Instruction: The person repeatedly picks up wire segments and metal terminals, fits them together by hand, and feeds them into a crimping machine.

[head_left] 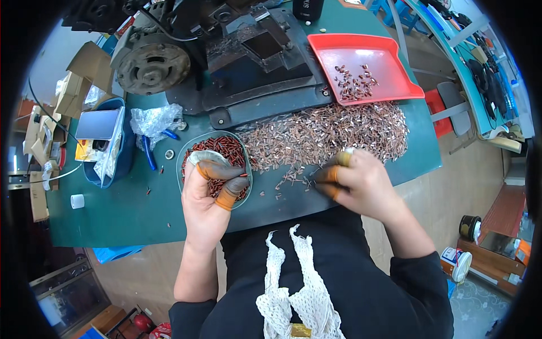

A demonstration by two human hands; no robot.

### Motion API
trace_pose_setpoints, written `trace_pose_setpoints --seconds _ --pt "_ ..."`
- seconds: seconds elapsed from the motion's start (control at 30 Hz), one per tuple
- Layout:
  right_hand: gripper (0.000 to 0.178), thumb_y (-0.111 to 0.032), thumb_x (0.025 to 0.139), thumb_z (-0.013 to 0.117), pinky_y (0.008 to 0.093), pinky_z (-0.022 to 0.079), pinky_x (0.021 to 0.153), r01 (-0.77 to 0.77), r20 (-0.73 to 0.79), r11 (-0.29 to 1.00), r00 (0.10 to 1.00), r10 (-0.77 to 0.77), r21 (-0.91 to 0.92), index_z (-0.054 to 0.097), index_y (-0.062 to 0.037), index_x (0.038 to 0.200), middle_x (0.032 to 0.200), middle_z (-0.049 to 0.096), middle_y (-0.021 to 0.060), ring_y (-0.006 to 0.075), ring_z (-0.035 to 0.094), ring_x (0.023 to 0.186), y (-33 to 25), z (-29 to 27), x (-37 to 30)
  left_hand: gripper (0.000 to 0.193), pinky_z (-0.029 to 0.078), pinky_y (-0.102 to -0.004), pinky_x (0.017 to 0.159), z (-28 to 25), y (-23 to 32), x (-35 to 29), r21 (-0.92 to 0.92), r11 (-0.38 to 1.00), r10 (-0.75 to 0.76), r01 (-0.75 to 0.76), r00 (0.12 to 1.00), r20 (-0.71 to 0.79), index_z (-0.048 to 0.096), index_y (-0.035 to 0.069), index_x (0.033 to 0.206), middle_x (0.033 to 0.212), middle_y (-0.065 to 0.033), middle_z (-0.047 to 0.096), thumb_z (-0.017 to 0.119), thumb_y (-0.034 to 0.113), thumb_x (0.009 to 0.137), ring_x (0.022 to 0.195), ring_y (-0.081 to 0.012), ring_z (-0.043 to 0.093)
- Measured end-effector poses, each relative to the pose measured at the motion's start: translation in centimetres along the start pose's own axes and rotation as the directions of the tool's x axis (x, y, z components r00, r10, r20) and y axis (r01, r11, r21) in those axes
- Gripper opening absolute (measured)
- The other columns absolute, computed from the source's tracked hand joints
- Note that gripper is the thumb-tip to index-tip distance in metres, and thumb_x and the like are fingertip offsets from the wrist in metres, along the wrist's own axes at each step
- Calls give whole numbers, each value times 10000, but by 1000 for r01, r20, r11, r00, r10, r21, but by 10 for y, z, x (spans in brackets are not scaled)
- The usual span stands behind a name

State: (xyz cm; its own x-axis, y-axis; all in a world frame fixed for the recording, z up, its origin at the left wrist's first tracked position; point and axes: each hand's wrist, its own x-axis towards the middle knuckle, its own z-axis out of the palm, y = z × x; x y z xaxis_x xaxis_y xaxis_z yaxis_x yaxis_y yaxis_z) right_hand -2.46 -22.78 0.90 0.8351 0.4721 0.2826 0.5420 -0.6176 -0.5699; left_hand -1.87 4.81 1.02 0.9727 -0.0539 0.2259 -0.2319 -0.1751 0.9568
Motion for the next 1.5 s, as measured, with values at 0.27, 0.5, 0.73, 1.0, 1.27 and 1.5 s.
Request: trace_pose_setpoints --seconds 0.27,0.5,0.73,1.0,1.27,1.5 --pt "388 -290 709 794 346 458 676 116 96 981 990 -102 -155 717 -167 1069 943 621 24 222 561 797 -10 15 -29 162 422 -273 828 13 4 5 -88 996 27 -29 999 -31 637 25 932 954 -41 566 748 27 814 873 -146 539" --pt "191 -165 720 783 320 487 624 219 100 973 969 -225 74 662 -101 853 836 630 10 211 596 723 4 9 -30 173 437 -262 831 12 6 9 -7 1000 29 -29 996 -83 667 25 949 946 -41 611 758 23 803 890 -147 567" --pt "123 -99 878 685 212 476 600 -201 -216 756 884 413 623 641 -12 953 825 680 32 81 628 700 7 -7 88 249 409 -390 829 29 3 68 632 614 640 -474 767 -47 678 81 908 945 -74 595 801 42 695 923 -286 547" --pt "155 -122 910 678 155 354 510 96 -361 487 795 487 868 645 -19 1021 831 662 0 6 491 591 17 -6 180 286 374 -412 795 46 4 144 722 365 851 -588 526 -2 599 131 854 950 -43 590 817 113 671 909 -275 552" --pt "118 -114 904 686 152 299 452 60 -345 491 784 515 869 625 -36 970 767 610 -28 -12 425 535 16 -6 189 305 379 -402 778 50 -3 177 760 256 899 -598 436 40 605 136 855 929 -38 582 812 113 633 885 -276 543" --pt "107 -113 897 695 159 295 438 63 -352 507 793 498 860 616 -53 936 747 599 -33 -13 417 516 15 -4 191 323 367 -414 770 52 -8 183 788 205 918 -581 394 51 579 144 861 920 -29 583 808 143 634 885 -267 544"
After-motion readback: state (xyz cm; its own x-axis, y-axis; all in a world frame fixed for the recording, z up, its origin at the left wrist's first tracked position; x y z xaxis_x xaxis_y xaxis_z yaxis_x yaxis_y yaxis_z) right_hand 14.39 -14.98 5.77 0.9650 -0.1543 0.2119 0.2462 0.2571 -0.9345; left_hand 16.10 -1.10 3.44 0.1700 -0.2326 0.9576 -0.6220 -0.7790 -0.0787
